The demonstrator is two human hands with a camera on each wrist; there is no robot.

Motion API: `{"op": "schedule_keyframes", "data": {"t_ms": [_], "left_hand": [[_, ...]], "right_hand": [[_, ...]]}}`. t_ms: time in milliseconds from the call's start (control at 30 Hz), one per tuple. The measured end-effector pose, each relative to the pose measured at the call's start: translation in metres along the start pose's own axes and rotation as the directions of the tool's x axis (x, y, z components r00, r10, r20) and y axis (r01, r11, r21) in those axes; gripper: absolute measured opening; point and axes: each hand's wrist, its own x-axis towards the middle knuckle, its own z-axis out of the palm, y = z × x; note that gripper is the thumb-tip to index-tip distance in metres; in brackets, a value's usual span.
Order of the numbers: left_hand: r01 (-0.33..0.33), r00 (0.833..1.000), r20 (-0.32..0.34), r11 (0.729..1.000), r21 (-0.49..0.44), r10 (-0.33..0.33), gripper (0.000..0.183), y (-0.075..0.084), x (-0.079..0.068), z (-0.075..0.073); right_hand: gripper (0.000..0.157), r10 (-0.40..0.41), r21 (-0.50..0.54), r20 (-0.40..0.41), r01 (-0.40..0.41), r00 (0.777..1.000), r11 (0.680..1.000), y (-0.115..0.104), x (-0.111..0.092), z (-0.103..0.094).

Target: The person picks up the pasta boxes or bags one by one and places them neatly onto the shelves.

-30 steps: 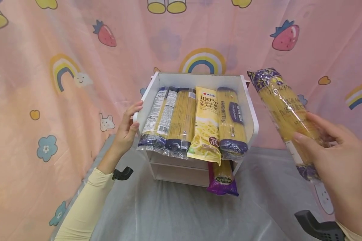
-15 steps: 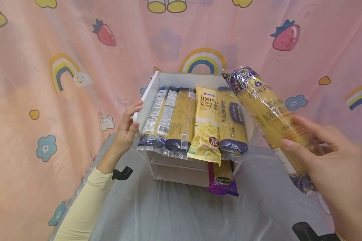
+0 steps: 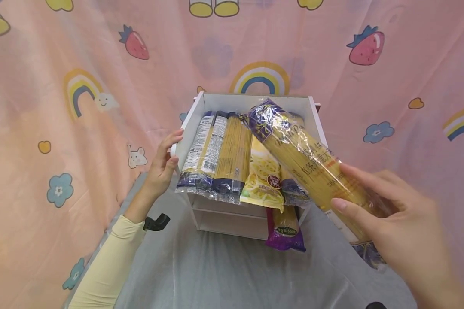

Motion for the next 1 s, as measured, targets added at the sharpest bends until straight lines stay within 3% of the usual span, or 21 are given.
{"op": "schedule_keyframes", "data": {"t_ms": [267,533,700,833,1000], "left_hand": [[0.010,1.000,0.002,1.000,0.017,-0.010,0.064,0.000,0.001,-0.001],[0.013,1.000,0.008,1.000,0.028,-0.013,0.064,0.001,0.000,-0.001],[0.012,1.000,0.007,1.000,0.021,-0.012,0.064,0.001,0.000,0.000],[-0.004,1.000,0.001,1.000,0.026,0.004,0.065,0.001,0.001,0.000],[-0.012,1.000,-0.001,0.999,0.032,0.012,0.066,0.001,0.000,-0.001]], "right_hand": [[0.060,0.091,-0.089,0.072,-0.085,0.993,0.992,-0.037,-0.017,0.012],[0.053,0.104,-0.104,0.172,-0.087,0.980,0.991,-0.047,-0.029,0.025],[0.055,0.055,-0.101,0.236,-0.032,0.970,0.994,-0.039,-0.038,0.031],[0.058,-0.057,-0.017,0.287,0.065,0.956,0.998,-0.030,-0.045,0.035],[0.061,-0.200,0.079,0.317,0.185,0.927,0.980,-0.015,-0.051,0.042]]}}
